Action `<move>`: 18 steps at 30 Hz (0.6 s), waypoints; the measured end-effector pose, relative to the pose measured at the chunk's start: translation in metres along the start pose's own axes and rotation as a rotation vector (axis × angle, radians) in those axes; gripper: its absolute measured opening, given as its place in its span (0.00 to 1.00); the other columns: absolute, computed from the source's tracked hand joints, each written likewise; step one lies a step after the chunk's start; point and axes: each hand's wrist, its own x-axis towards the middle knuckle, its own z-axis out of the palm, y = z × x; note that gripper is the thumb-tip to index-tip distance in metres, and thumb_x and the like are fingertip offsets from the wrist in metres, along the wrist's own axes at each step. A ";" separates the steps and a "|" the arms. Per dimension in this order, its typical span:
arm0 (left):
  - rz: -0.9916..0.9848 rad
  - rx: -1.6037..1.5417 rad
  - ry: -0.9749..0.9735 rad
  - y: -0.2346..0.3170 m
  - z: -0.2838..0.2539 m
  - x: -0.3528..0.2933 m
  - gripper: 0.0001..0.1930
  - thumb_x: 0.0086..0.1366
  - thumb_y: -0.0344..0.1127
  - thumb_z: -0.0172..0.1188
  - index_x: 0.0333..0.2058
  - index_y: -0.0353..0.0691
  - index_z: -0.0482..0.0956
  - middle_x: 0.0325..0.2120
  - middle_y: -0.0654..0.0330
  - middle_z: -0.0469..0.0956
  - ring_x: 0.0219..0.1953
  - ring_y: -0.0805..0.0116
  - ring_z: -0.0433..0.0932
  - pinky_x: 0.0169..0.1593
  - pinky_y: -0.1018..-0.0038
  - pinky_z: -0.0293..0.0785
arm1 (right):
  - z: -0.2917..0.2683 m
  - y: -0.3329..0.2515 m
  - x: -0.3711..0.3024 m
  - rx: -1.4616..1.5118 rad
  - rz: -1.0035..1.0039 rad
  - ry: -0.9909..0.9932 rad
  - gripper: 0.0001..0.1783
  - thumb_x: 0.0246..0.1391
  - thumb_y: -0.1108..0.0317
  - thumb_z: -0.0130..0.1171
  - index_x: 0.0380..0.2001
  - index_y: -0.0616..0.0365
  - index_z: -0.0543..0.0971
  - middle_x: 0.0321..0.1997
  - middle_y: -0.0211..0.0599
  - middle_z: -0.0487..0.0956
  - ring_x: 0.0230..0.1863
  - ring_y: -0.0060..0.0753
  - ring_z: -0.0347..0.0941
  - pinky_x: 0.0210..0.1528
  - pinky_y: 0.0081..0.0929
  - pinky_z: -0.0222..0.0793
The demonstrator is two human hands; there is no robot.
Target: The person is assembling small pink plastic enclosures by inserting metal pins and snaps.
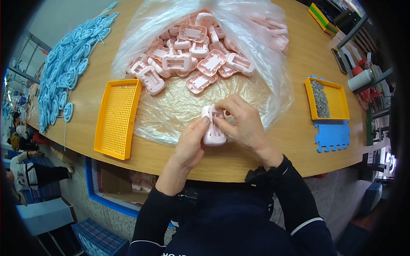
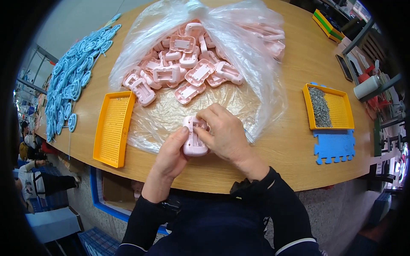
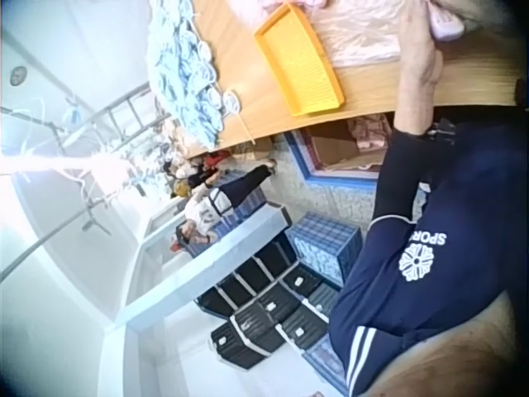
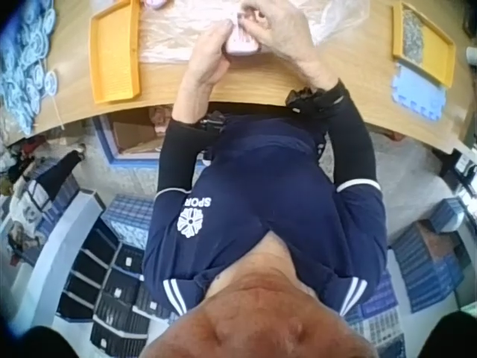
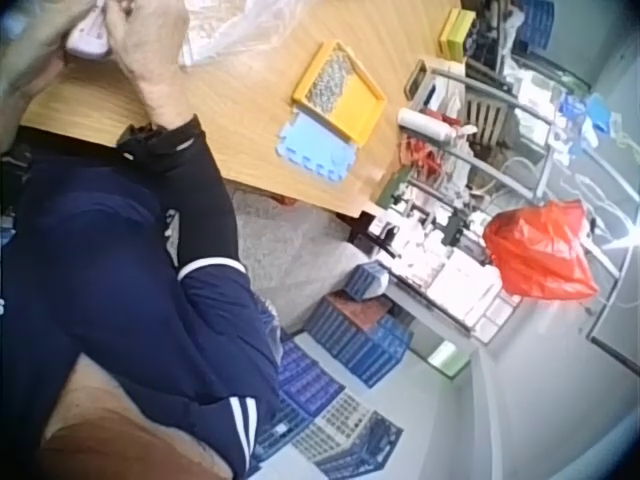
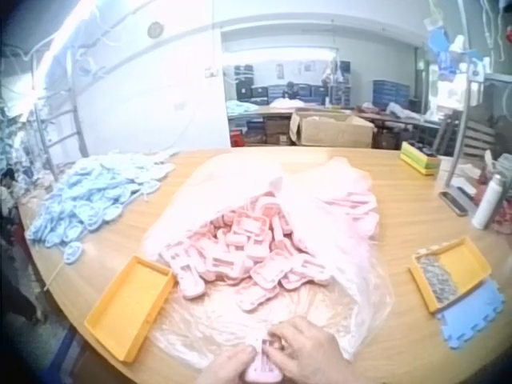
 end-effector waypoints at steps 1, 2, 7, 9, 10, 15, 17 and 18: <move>-0.001 0.001 -0.003 -0.001 0.001 0.000 0.18 0.72 0.41 0.44 0.52 0.33 0.68 0.45 0.54 0.75 0.45 0.66 0.77 0.50 0.67 0.75 | 0.000 0.000 -0.001 -0.002 0.001 0.002 0.08 0.44 0.70 0.62 0.29 0.59 0.77 0.29 0.38 0.74 0.31 0.40 0.74 0.33 0.32 0.71; -0.003 0.031 -0.007 -0.001 0.002 -0.001 0.18 0.72 0.40 0.45 0.52 0.34 0.69 0.44 0.58 0.75 0.45 0.71 0.76 0.50 0.71 0.73 | 0.001 0.000 -0.001 -0.047 -0.039 0.028 0.08 0.44 0.70 0.62 0.29 0.58 0.76 0.29 0.37 0.74 0.32 0.40 0.74 0.34 0.33 0.71; 0.002 0.068 0.008 0.002 0.003 -0.005 0.17 0.72 0.39 0.46 0.53 0.36 0.69 0.43 0.63 0.75 0.45 0.76 0.74 0.51 0.75 0.70 | 0.012 -0.005 -0.005 -0.126 -0.096 0.117 0.07 0.42 0.72 0.61 0.28 0.57 0.76 0.29 0.36 0.73 0.32 0.41 0.73 0.34 0.34 0.71; 0.028 0.087 0.029 0.002 0.006 -0.006 0.17 0.71 0.38 0.47 0.54 0.37 0.68 0.44 0.64 0.75 0.45 0.77 0.73 0.50 0.77 0.70 | 0.013 -0.006 -0.006 -0.110 -0.061 0.123 0.07 0.42 0.73 0.61 0.28 0.57 0.76 0.30 0.36 0.73 0.33 0.41 0.73 0.35 0.34 0.70; 0.027 0.087 0.027 0.002 0.009 -0.005 0.17 0.71 0.38 0.47 0.54 0.37 0.68 0.44 0.64 0.75 0.45 0.77 0.73 0.50 0.77 0.70 | 0.013 -0.006 -0.006 -0.112 -0.060 0.124 0.07 0.42 0.73 0.61 0.28 0.57 0.76 0.30 0.36 0.73 0.33 0.41 0.73 0.35 0.34 0.70; 0.034 -0.010 -0.004 0.002 0.004 -0.006 0.19 0.70 0.36 0.50 0.57 0.37 0.66 0.48 0.62 0.73 0.48 0.75 0.72 0.52 0.76 0.69 | 0.011 -0.006 -0.008 -0.010 -0.025 0.171 0.07 0.43 0.73 0.62 0.29 0.57 0.76 0.32 0.35 0.74 0.35 0.40 0.73 0.37 0.33 0.70; 0.016 -0.037 0.003 -0.002 0.000 -0.006 0.20 0.70 0.36 0.50 0.58 0.38 0.64 0.48 0.62 0.73 0.48 0.75 0.73 0.52 0.76 0.69 | 0.012 -0.005 -0.009 -0.012 -0.039 0.168 0.07 0.43 0.73 0.62 0.29 0.57 0.76 0.33 0.35 0.74 0.35 0.40 0.73 0.37 0.33 0.70; -0.002 -0.065 0.009 -0.003 -0.001 -0.006 0.21 0.69 0.37 0.51 0.59 0.38 0.63 0.49 0.62 0.72 0.48 0.75 0.73 0.53 0.76 0.69 | 0.012 -0.004 -0.009 -0.016 -0.053 0.165 0.07 0.43 0.73 0.62 0.29 0.57 0.76 0.33 0.35 0.74 0.36 0.40 0.73 0.37 0.33 0.71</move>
